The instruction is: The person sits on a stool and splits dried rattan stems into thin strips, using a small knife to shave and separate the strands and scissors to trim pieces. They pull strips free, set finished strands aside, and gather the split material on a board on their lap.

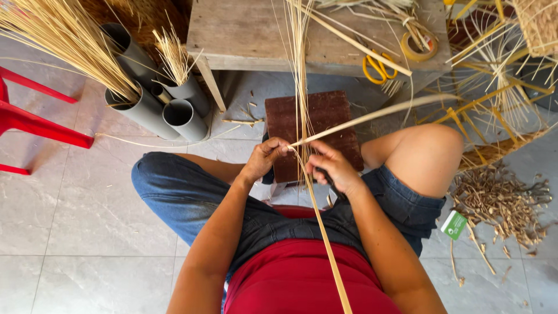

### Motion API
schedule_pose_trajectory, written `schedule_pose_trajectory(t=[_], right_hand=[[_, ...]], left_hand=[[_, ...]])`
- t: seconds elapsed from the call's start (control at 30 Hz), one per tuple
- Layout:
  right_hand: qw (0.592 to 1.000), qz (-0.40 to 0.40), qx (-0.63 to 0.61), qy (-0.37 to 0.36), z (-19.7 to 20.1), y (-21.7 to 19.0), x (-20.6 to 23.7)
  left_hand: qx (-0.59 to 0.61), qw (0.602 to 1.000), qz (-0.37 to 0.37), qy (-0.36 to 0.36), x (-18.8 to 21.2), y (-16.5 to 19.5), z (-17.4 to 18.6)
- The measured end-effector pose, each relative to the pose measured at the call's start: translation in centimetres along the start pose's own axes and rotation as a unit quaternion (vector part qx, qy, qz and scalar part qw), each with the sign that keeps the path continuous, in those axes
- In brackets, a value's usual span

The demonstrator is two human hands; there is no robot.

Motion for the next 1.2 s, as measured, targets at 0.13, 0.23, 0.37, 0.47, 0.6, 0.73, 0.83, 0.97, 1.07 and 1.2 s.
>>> schedule_pose_trajectory(t=[0.13, 0.23, 0.37, 0.47, 0.6, 0.73, 0.83, 0.97, 1.07, 1.2], right_hand=[[0.999, 0.011, 0.035, -0.005, -1.5, 0.1, -0.4], [0.999, 0.001, 0.049, 0.011, -1.9, -0.3, -0.3], [0.996, 0.076, 0.051, 0.015, -1.9, -2.9, 0.1], [0.984, 0.146, 0.097, 0.027, -1.6, -5.6, -0.1], [0.938, 0.188, 0.281, 0.079, -1.9, -8.1, -0.5], [0.846, 0.275, 0.441, 0.115, -4.3, -9.9, -0.2], [0.748, 0.331, 0.557, 0.141, -6.2, -10.7, 0.8], [0.714, 0.253, 0.629, 0.175, -6.3, -10.3, 0.6], [0.719, 0.269, 0.617, 0.173, -6.4, -10.4, 0.9], [0.722, 0.281, 0.6, 0.201, -5.7, -11.1, 1.0]], left_hand=[[0.03, 0.999, 0.019, -0.008, 0.4, -0.5, -0.4], [-0.059, 0.997, -0.028, 0.033, 0.6, 1.0, 0.1], [-0.227, 0.946, -0.094, 0.213, 2.3, 4.6, 2.2], [-0.148, 0.944, -0.042, 0.292, 3.0, 5.3, 3.5], [0.012, 0.979, 0.071, 0.193, 1.8, 4.9, 1.7], [0.055, 0.979, 0.179, 0.084, 0.7, 4.5, -1.3], [0.025, 0.982, 0.177, 0.063, -0.3, 4.5, -2.7], [0.081, 0.984, 0.135, 0.081, -1.0, 4.0, -3.8], [0.2, 0.965, 0.149, 0.079, -0.2, 3.1, -4.5], [0.2, 0.961, 0.158, 0.108, 1.4, 3.1, -4.8]])
Point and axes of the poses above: each hand's wrist, its own x-axis away from the middle knuckle, its own z-axis out of the back of the hand, y = z × x, the point moved 8 cm from there along -x, towards the middle knuckle, and after that the axes turned 7 degrees about -y, right-handed, at the moved point
